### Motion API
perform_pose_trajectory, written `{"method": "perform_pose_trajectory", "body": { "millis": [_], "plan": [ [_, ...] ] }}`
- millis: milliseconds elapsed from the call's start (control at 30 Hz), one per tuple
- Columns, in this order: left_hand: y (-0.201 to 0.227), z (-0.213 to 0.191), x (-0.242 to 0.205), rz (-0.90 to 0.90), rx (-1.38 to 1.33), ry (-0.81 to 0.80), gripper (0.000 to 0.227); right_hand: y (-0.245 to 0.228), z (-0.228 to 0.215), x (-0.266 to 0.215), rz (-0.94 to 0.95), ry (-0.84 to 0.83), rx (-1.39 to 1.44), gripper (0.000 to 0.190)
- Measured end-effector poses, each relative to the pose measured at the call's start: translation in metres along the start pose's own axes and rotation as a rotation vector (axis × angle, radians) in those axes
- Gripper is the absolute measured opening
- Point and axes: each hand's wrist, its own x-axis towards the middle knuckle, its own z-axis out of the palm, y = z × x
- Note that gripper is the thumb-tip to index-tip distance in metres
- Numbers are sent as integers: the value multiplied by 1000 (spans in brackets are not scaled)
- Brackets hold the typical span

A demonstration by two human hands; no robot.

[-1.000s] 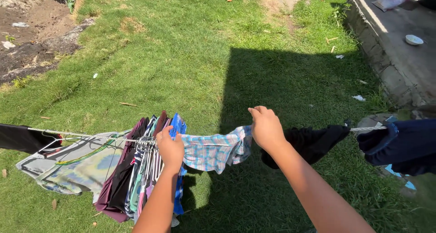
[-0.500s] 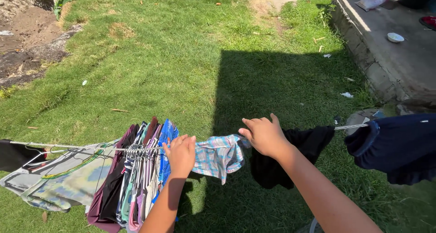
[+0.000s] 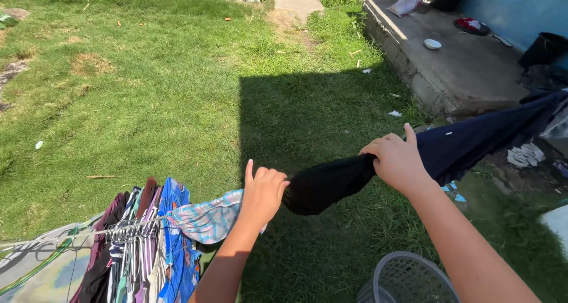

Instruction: Hanging various pieces of laundry on a clothesline using hangers in an outdoor setting.

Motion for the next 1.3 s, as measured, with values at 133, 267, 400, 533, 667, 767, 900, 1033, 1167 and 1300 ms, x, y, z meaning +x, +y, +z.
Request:
{"method": "perform_pose_trajectory", "body": {
  "millis": [133,267,400,533,667,767,900,1033,1167,1300],
  "plan": [
    [-14,1,-19,-24,4,66,20,8,3,-8,-3,138,4,35],
    [-18,18,-31,-185,18,41,27,1,-14,-21,-76,261,110,52],
    [-4,26,-54,-249,46,198,51,-10,-15,-52,-94,454,276,46],
    [21,30,-108,-377,70,276,67,-29,12,-84,-155,540,392,30],
    [40,35,-199,-656,140,183,60,-52,55,-103,-269,443,601,22],
    [58,19,-270,-860,193,179,53,-87,76,-111,-384,263,721,20],
    [106,-8,-345,-1153,262,223,46,-137,81,-118,-588,21,789,19],
    [140,-45,-414,-1329,340,305,44,-206,74,-135,-833,21,927,17],
    [162,-77,-467,-1448,400,412,41,-273,58,-163,-1032,47,1086,16],
    [163,-110,-515,-1559,389,508,37,-352,50,-182,-1131,-18,1047,20]
  ]
}}
